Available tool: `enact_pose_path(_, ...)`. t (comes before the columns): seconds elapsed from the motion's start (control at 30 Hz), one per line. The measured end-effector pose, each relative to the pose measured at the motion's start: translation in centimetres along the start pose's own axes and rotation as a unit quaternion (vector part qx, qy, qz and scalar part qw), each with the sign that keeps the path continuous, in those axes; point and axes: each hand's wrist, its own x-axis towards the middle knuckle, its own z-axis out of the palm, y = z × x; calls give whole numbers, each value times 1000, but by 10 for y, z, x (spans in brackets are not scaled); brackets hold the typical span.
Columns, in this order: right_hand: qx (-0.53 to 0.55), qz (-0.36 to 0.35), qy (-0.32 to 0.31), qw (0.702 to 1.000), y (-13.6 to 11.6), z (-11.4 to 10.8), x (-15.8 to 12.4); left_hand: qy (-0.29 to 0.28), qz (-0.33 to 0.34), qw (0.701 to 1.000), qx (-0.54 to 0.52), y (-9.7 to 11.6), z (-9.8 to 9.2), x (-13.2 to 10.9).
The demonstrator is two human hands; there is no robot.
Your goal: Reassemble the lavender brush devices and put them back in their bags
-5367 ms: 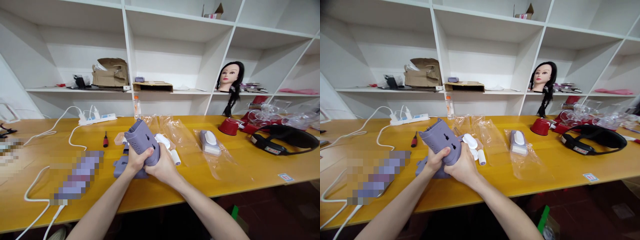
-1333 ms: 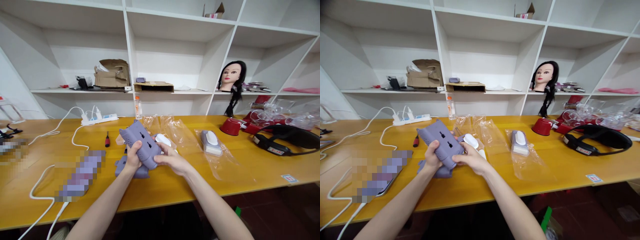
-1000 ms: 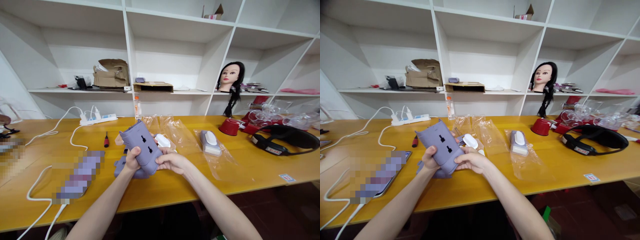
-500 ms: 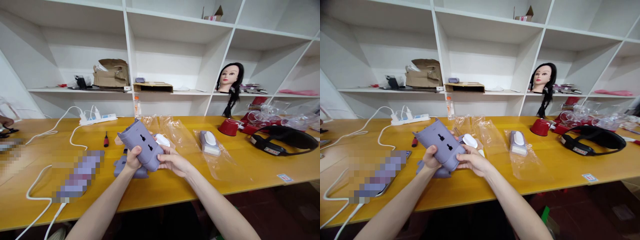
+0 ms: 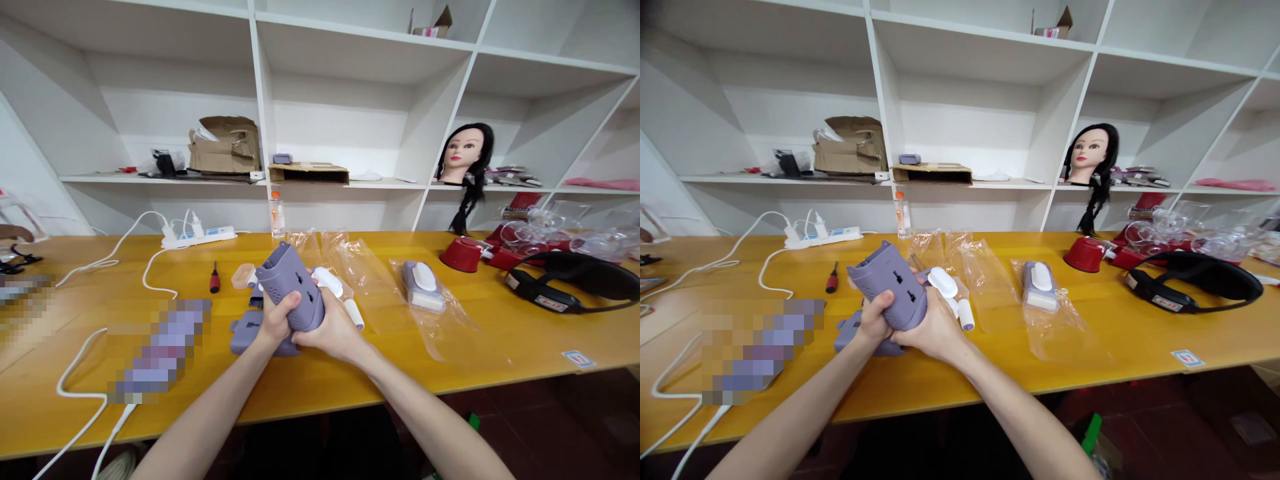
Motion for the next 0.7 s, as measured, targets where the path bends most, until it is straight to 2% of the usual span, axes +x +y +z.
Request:
enact_pose_path(0.1, 8, 8, -16, 1000, 3, -3, 3, 39, -5, 999, 22, -4, 1, 0)
enact_pose_path(0.27, 41, 78, -74, 993, 4, -9, 6, 117, 0, 990, 80, -4, 7, -1)
enact_pose_path(0.37, 49, 56, -90, 993, 7, -11, 4, 164, -37, 985, 28, 3, 5, 11)
enact_pose_path(0.43, 16, 38, -85, 996, 10, -11, 3, 197, -110, 973, -47, 9, 1, 21)
enact_pose_path(0.6, -5, 24, -67, 997, 15, -7, 4, 229, -78, 966, -88, 12, -8, 35)
enact_pose_path(0.7, -26, 56, -64, 996, 15, -9, 4, 232, -63, 967, -88, 9, -11, 35)
